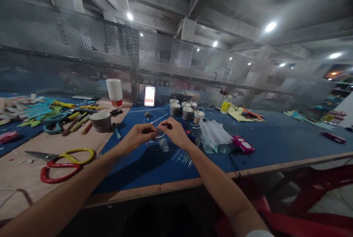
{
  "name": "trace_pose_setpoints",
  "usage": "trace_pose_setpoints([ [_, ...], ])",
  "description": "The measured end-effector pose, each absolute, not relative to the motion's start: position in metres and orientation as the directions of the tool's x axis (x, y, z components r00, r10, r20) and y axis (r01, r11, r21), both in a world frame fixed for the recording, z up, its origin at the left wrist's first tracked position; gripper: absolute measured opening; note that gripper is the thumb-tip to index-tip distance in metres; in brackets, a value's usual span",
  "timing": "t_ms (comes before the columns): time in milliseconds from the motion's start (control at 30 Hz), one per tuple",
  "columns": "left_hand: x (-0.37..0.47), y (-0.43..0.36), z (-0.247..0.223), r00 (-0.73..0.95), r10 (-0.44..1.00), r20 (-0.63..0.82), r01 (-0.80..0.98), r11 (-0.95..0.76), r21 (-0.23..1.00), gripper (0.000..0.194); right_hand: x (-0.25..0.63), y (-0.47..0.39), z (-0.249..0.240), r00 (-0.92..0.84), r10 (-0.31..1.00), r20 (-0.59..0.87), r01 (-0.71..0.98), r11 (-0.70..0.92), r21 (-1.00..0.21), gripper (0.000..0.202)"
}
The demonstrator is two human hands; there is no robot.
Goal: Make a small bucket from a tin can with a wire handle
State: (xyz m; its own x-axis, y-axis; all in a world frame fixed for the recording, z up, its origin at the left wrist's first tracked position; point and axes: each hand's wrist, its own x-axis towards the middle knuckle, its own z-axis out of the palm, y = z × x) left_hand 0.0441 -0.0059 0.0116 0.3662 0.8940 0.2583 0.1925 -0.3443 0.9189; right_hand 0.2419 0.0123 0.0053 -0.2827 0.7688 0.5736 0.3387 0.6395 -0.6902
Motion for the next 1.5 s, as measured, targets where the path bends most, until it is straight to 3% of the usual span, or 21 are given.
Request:
trace_pose_setpoints([
  [133,0.044,-0.006,0.013,0.306,0.936,0.176,0.044,-0.199,0.979,0.022,0.242,0.014,0.006,-0.28,0.828,0.485,0.285,0.555,-0.782,0.019],
  [300,0.047,-0.006,0.01,0.159,0.971,0.181,-0.044,-0.177,0.983,0.023,0.236,0.0,0.006,-0.257,0.717,0.648,0.449,0.682,-0.578,0.012],
  [467,0.048,-0.002,0.002,0.144,0.947,0.287,0.091,-0.301,0.949,0.016,0.233,-0.005,0.004,-0.349,0.614,0.708,0.526,0.753,-0.395,0.009],
  [533,0.047,0.0,-0.001,0.198,0.924,0.326,0.173,-0.361,0.916,0.012,0.234,-0.002,0.003,-0.351,0.631,0.692,0.491,0.753,-0.438,0.009],
  [600,0.047,0.0,0.0,0.267,0.908,0.324,0.196,-0.38,0.904,0.012,0.237,0.003,0.004,-0.311,0.709,0.633,0.42,0.7,-0.577,0.01],
  [700,0.047,-0.002,0.004,0.334,0.909,0.251,0.144,-0.312,0.939,0.016,0.241,0.009,0.007,-0.31,0.853,0.42,0.247,0.499,-0.831,0.018],
  [800,0.047,-0.005,0.008,0.355,0.922,0.152,0.07,-0.188,0.98,0.019,0.244,0.011,0.01,-0.365,0.899,0.24,0.063,0.281,-0.958,0.026],
  [967,0.045,-0.005,0.007,0.35,0.934,0.076,-0.121,-0.035,0.992,0.022,0.243,0.012,0.009,-0.361,0.917,0.17,-0.106,0.141,-0.984,0.033],
  [1100,0.045,-0.004,0.007,0.299,0.95,0.088,-0.221,-0.021,0.975,0.023,0.236,0.011,0.003,-0.262,0.929,0.261,-0.054,0.256,-0.965,0.03],
  [1233,0.05,-0.006,0.007,0.17,0.977,0.128,-0.179,-0.097,0.979,0.025,0.23,0.012,-0.005,-0.175,0.906,0.386,0.015,0.395,-0.919,0.029],
  [1500,0.062,-0.007,-0.002,0.019,0.969,0.246,0.002,-0.246,0.969,0.028,0.221,0.013,-0.014,-0.012,0.938,0.345,0.028,0.346,-0.938,0.034],
])
